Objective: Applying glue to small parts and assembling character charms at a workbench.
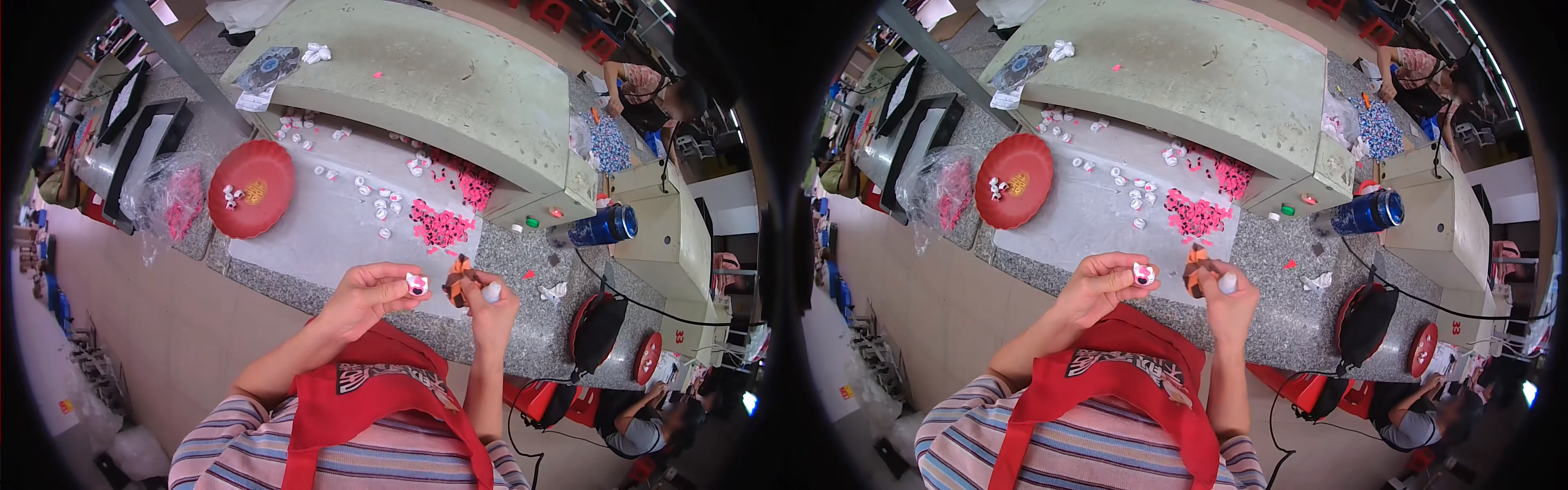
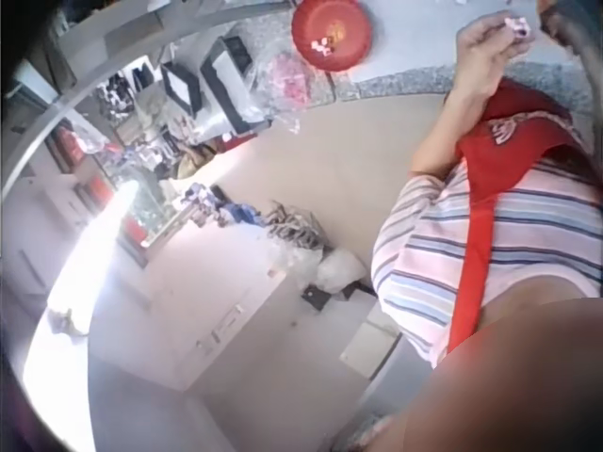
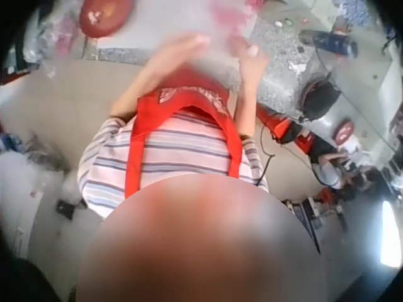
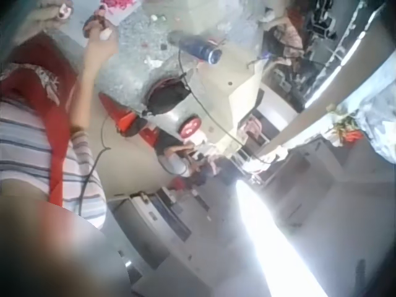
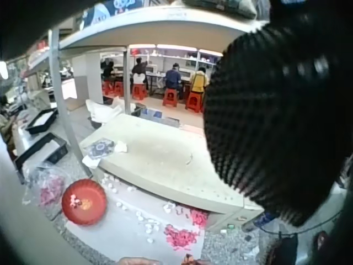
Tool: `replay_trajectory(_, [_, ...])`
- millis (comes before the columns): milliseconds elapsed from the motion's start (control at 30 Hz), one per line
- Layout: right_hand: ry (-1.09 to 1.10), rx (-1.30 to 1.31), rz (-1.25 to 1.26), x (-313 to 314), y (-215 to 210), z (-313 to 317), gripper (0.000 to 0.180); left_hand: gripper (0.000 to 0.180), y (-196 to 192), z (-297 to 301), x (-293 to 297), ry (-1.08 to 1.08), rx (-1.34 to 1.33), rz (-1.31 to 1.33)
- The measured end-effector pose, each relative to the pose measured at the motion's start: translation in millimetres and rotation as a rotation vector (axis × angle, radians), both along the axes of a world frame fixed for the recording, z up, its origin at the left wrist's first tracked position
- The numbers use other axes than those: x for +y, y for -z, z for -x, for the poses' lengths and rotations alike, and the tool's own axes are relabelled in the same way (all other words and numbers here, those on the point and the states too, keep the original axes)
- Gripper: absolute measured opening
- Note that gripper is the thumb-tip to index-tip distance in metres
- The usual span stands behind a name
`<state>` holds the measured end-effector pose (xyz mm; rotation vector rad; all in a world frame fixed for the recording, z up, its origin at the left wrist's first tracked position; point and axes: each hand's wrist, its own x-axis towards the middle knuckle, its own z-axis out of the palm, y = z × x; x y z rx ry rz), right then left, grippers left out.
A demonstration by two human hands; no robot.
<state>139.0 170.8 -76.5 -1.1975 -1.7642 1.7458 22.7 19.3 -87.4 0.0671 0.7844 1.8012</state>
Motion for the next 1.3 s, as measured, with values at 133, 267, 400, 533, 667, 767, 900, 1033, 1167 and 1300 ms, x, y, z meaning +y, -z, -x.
replay_trajectory(133, [0.116, -0.044, 0.023, 2, 4, -9, 0.015, 0.027, 0, 1, 4, 0.025, -0.012, 0.044])
replay_trajectory(267, [0.050, 0.125, 0.175, -10, -9, -5, 0.021, 0.026, -1, 0, 7, -0.002, 0.011, 0.070])
replay_trajectory(400, [-0.088, 0.116, 0.218, -33, -13, 6, 0.018, 0.025, 1, -5, 4, -0.049, 0.222, 0.140])
replay_trajectory(533, [-0.225, 0.012, 0.133, -24, 28, 5, 0.015, 0.024, 19, 9, -12, -0.005, 0.153, 0.205])
replay_trajectory(667, [0.138, -0.434, -0.395, 34, 88, -28, 0.025, 0.019, 59, 96, -49, -0.528, 0.731, 0.470])
replay_trajectory(767, [0.153, -0.584, -0.345, 66, 108, -67, 0.034, 0.022, 91, 161, -72, -0.732, 0.678, 0.716])
replay_trajectory(900, [0.372, -0.477, -0.245, 80, 121, -84, 0.041, 0.030, 131, 154, -46, -0.628, 1.864, 1.160])
replay_trajectory(1033, [0.292, -0.162, -0.062, 62, 122, -62, 0.038, 0.029, 171, 77, 28, -0.043, 1.998, 0.625])
replay_trajectory(1167, [0.232, 0.080, 0.079, 30, 91, -35, 0.038, 0.029, 147, 68, 48, 0.364, 2.059, 0.793])
replay_trajectory(1300, [0.149, 0.252, 0.172, 0, 23, -24, 0.031, 0.026, 50, 60, 36, 0.141, 0.516, 0.372])
